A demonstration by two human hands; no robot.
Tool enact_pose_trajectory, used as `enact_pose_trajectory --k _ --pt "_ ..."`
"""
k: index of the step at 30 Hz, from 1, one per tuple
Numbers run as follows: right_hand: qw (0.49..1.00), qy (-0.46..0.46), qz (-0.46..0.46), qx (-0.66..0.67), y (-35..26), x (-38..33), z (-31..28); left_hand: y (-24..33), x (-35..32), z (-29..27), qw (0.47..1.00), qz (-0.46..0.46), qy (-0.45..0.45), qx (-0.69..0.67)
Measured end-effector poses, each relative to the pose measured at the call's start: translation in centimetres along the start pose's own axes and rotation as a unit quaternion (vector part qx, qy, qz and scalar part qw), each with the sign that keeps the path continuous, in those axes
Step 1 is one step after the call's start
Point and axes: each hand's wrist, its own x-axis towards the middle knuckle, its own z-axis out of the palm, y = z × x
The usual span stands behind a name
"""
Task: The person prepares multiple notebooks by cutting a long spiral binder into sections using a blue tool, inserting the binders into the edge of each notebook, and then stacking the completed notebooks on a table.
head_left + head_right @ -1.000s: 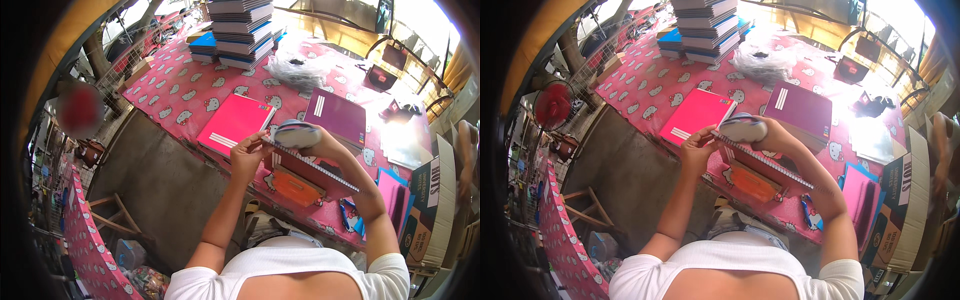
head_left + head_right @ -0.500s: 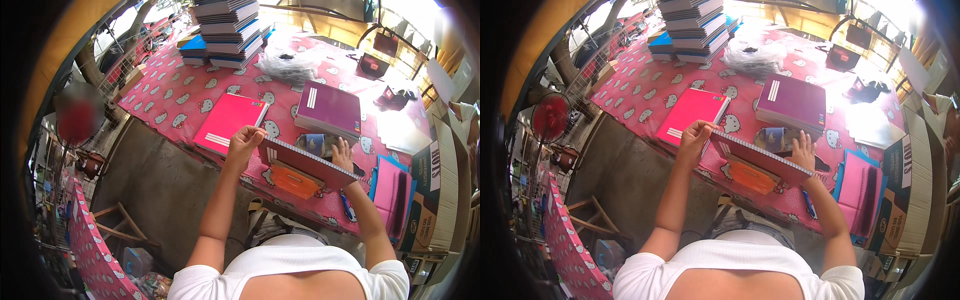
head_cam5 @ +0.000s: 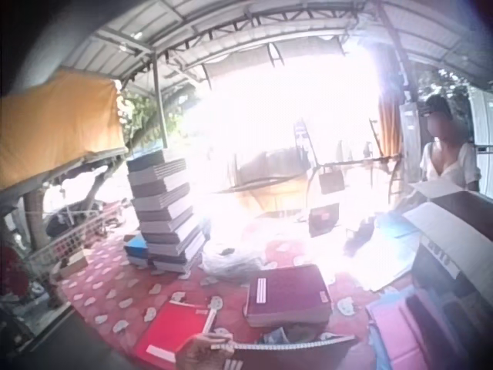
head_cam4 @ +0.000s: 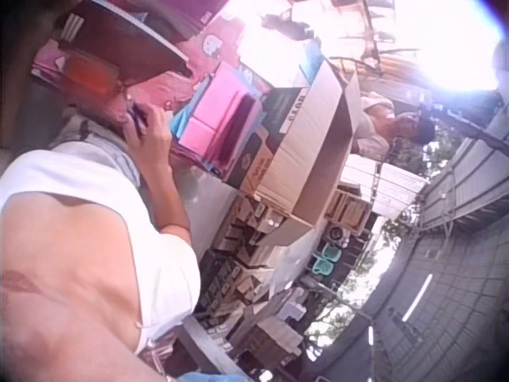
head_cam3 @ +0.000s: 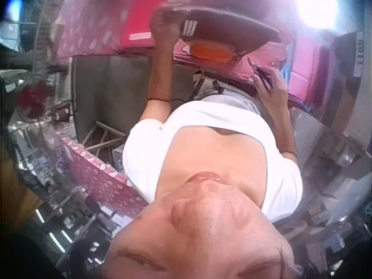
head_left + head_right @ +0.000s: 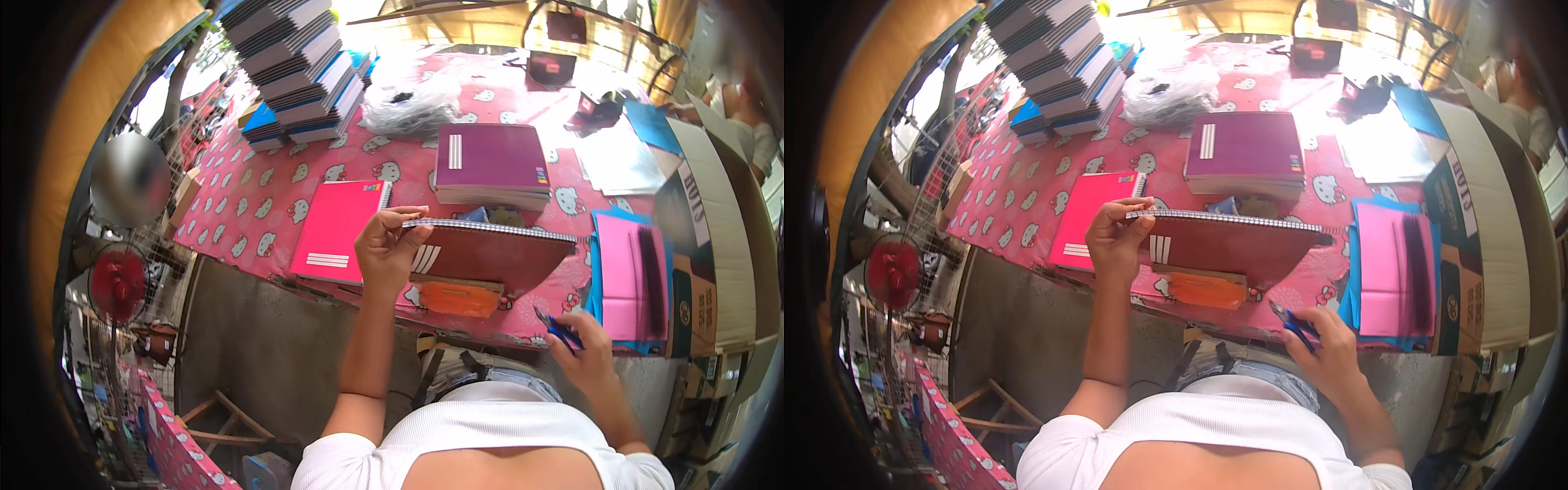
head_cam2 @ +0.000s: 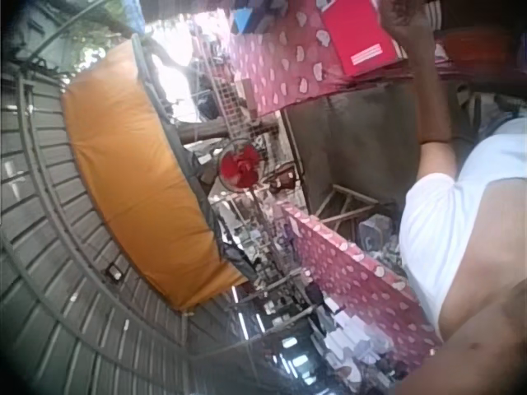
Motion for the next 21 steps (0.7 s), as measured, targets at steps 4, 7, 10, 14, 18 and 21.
enact_pose_trajectory --k 4,7,10,14,18,21 --pt "0.972 0.12 -0.198 -0.029 -7.4 5.3 -0.7 2.6 -1.1 6.0 0.976 0.157 -0.062 0.138" --pt "0.963 0.15 -0.218 -0.051 -8.7 6.5 -0.5 2.7 -1.3 7.4 0.968 0.205 -0.084 0.118" --pt "0.972 0.133 -0.19 -0.027 -8.6 6.6 -0.1 2.6 -1.4 7.0 0.959 0.227 -0.089 0.142" --pt "0.93 -0.085 0.026 0.356 -6.8 7.4 -0.8 1.7 -1.8 6.1 0.952 0.251 -0.098 0.147" --pt "0.851 -0.16 0.091 0.491 -5.5 7.9 0.5 2.0 -1.6 5.5 0.957 0.244 -0.07 0.144" --pt "0.945 -0.031 -0.017 0.324 -4.1 6.0 3.3 2.3 -0.6 2.9 0.967 0.19 0.038 0.168"
